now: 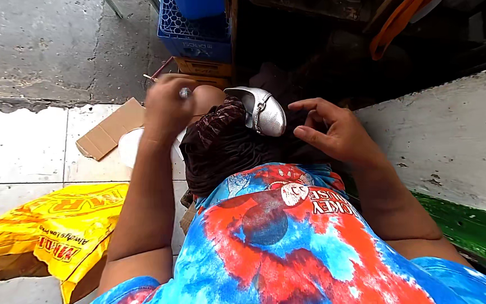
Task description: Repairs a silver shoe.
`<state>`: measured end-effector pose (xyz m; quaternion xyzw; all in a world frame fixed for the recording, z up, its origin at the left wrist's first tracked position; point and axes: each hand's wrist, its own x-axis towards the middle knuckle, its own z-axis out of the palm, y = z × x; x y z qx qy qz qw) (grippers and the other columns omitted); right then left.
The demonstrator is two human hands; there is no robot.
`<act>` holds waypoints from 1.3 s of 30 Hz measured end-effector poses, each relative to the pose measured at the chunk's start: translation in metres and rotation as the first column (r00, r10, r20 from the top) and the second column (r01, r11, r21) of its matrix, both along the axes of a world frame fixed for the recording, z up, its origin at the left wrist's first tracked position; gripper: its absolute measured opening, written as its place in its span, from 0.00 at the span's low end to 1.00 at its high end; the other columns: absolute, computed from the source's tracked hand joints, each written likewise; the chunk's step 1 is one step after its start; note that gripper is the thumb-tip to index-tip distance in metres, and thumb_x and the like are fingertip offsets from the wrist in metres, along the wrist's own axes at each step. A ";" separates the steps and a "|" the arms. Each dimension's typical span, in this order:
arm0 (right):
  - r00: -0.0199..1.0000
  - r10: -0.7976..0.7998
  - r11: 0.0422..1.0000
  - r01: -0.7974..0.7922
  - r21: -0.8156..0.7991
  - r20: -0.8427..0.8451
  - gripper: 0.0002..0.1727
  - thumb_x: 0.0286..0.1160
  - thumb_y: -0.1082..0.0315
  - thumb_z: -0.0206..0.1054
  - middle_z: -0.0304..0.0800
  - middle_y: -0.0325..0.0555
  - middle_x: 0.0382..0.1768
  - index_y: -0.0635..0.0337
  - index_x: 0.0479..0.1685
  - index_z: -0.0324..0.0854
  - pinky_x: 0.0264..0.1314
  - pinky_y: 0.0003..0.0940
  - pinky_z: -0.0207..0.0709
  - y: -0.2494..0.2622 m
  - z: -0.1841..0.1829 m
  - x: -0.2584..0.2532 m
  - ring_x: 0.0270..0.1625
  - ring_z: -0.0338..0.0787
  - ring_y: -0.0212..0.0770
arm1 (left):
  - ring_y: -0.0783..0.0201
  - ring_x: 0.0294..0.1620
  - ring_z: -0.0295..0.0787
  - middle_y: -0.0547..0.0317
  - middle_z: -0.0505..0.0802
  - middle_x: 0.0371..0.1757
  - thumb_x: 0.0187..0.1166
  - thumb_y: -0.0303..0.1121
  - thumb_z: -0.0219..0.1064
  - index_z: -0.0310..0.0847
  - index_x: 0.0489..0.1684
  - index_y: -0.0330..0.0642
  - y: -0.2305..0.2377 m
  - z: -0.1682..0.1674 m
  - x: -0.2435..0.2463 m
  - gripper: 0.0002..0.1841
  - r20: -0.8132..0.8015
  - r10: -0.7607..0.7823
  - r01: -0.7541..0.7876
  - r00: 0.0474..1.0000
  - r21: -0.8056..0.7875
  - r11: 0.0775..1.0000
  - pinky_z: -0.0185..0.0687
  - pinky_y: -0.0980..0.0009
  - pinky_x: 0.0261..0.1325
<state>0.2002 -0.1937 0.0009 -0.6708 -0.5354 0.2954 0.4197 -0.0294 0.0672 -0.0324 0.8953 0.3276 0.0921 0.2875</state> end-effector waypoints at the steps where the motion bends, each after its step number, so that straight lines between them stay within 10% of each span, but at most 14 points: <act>1: 1.000 0.008 0.999 -0.008 0.034 -0.018 0.24 0.79 0.59 0.68 0.74 0.28 0.18 0.61 0.71 0.81 0.18 0.14 0.64 -0.002 0.004 0.000 0.17 0.68 0.20 | 0.42 0.59 0.89 0.35 0.88 0.66 0.83 0.31 0.62 0.86 0.61 0.30 -0.016 0.004 0.018 0.16 0.094 -0.128 0.134 0.987 -0.062 0.989 0.83 0.44 0.62; 6: 0.993 0.113 0.967 -0.101 0.234 -0.036 0.21 0.78 0.62 0.68 0.77 0.27 0.21 0.68 0.65 0.82 0.21 0.12 0.69 -0.020 0.021 -0.001 0.20 0.72 0.17 | 0.65 0.34 0.88 0.55 0.91 0.33 0.82 0.43 0.69 0.87 0.44 0.34 -0.054 -0.034 0.067 0.17 0.158 -0.353 0.385 0.922 -0.454 0.803 0.85 0.58 0.46; 9: 0.982 0.156 0.943 -0.115 0.312 -0.110 0.17 0.77 0.66 0.69 0.76 0.28 0.22 0.70 0.59 0.84 0.21 0.11 0.67 -0.027 0.023 -0.001 0.21 0.70 0.16 | 0.81 0.37 0.87 0.71 0.92 0.35 0.77 0.37 0.70 0.86 0.43 0.39 -0.054 -0.056 0.064 0.10 0.377 -0.217 0.412 0.901 -0.578 0.704 0.86 0.77 0.48; 15: 0.998 -0.044 0.992 0.039 0.120 0.040 0.10 0.70 0.72 0.65 0.85 0.37 0.35 0.60 0.41 0.93 0.37 0.14 0.73 -0.011 -0.012 0.011 0.35 0.79 0.21 | 0.82 0.37 0.87 0.79 0.91 0.36 0.76 0.45 0.74 0.85 0.39 0.52 -0.043 -0.073 0.051 0.10 0.540 -0.075 0.434 0.838 -0.579 0.690 0.85 0.79 0.45; 21: 0.986 0.018 0.984 0.012 -0.180 0.164 0.17 0.77 0.68 0.71 0.87 0.52 0.38 0.60 0.63 0.91 0.47 0.39 0.81 0.010 -0.028 -0.008 0.40 0.86 0.45 | 0.84 0.31 0.84 0.82 0.90 0.31 0.77 0.44 0.73 0.84 0.36 0.56 -0.046 -0.076 0.049 0.07 0.558 -0.051 0.438 0.828 -0.587 0.681 0.80 0.83 0.35; 24: 0.989 0.085 0.970 -0.054 -0.238 0.119 0.15 0.77 0.64 0.73 0.87 0.52 0.37 0.65 0.55 0.92 0.47 0.39 0.81 0.018 -0.030 -0.015 0.40 0.86 0.45 | 0.84 0.29 0.83 0.81 0.89 0.30 0.79 0.40 0.71 0.84 0.35 0.55 -0.046 -0.078 0.048 0.04 0.576 -0.016 0.432 0.817 -0.594 0.679 0.80 0.83 0.35; 29: 0.993 -0.031 0.999 0.034 -0.024 0.114 0.07 0.74 0.67 0.73 0.83 0.47 0.31 0.61 0.37 0.94 0.40 0.34 0.78 0.019 -0.045 -0.020 0.34 0.82 0.39 | 0.84 0.28 0.82 0.82 0.88 0.29 0.79 0.38 0.70 0.83 0.33 0.56 -0.047 -0.079 0.046 0.05 0.577 0.038 0.394 0.816 -0.602 0.695 0.80 0.83 0.34; 34: 0.936 -0.340 0.888 0.287 0.359 0.093 0.08 0.76 0.69 0.73 0.86 0.55 0.56 0.64 0.44 0.94 0.50 0.26 0.87 0.007 -0.028 -0.004 0.50 0.89 0.35 | 0.83 0.26 0.82 0.80 0.89 0.29 0.81 0.37 0.68 0.85 0.35 0.54 -0.050 -0.080 0.050 0.04 0.602 0.051 0.412 0.797 -0.604 0.682 0.80 0.83 0.32; 36: 0.933 -0.359 0.838 0.328 0.436 -0.013 0.09 0.78 0.69 0.72 0.87 0.49 0.58 0.66 0.46 0.92 0.54 0.25 0.88 -0.008 -0.007 0.014 0.54 0.89 0.32 | 0.84 0.25 0.81 0.80 0.89 0.28 0.81 0.35 0.68 0.85 0.35 0.52 -0.052 -0.080 0.052 0.04 0.604 0.041 0.425 0.796 -0.605 0.673 0.80 0.83 0.32; 39: 0.908 -0.318 0.793 0.413 0.448 -0.274 0.08 0.85 0.64 0.65 0.93 0.27 0.54 0.50 0.52 0.90 0.32 0.18 0.84 -0.043 0.029 0.044 0.36 0.89 0.21 | 0.83 0.23 0.80 0.79 0.88 0.25 0.80 0.35 0.68 0.85 0.34 0.51 -0.052 -0.083 0.054 0.05 0.598 0.046 0.422 0.800 -0.615 0.666 0.79 0.82 0.30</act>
